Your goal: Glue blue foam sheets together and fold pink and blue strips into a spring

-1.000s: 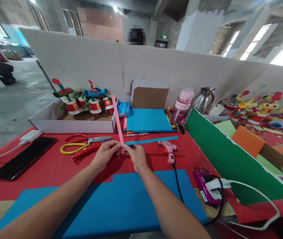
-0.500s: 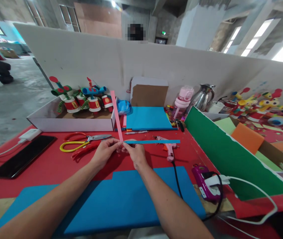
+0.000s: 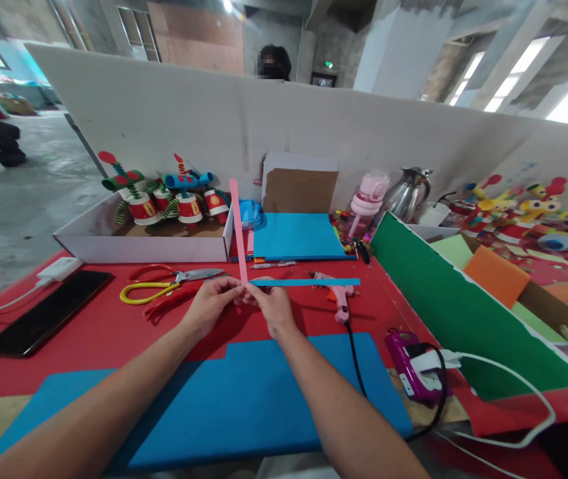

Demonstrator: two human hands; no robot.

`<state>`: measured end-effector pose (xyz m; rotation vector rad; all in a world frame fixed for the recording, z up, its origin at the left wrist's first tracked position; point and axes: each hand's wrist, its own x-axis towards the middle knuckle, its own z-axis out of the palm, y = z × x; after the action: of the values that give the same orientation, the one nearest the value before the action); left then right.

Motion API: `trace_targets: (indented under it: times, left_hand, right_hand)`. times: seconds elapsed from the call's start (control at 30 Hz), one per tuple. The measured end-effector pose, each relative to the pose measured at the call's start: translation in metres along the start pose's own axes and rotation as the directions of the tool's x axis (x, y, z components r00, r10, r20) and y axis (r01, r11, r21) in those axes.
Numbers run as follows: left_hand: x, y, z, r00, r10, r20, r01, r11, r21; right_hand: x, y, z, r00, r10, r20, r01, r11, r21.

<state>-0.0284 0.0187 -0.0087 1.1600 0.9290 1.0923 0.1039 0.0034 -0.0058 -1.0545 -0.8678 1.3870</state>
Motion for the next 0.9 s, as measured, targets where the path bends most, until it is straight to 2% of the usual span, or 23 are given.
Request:
trace_targets:
  times: [0.27,0.43,0.9]
  left_hand:
    - [-0.0005,0.0005,0.0014,1.0,0.009,-0.017,-0.009,1.0,0.01]
    - [-0.0006,0.001,0.0015,0.999,0.022,-0.036,-0.022,1.0,-0.001]
    - [-0.0007,0.0016,0.0016,0.997,0.04,-0.065,-0.039,0.999,0.008]
  right_hand:
    - [0.0045,0.0033,-0.0044,1.0,0.009,-0.015,-0.01,0.999,-0.046]
    - [0.004,0.0029,-0.0039,1.0,-0.026,0.0,0.026,0.995,-0.094]
    - [0.0034,0.0026,-0.0008,0.999,-0.029,0.03,0.032,0.995,-0.093]
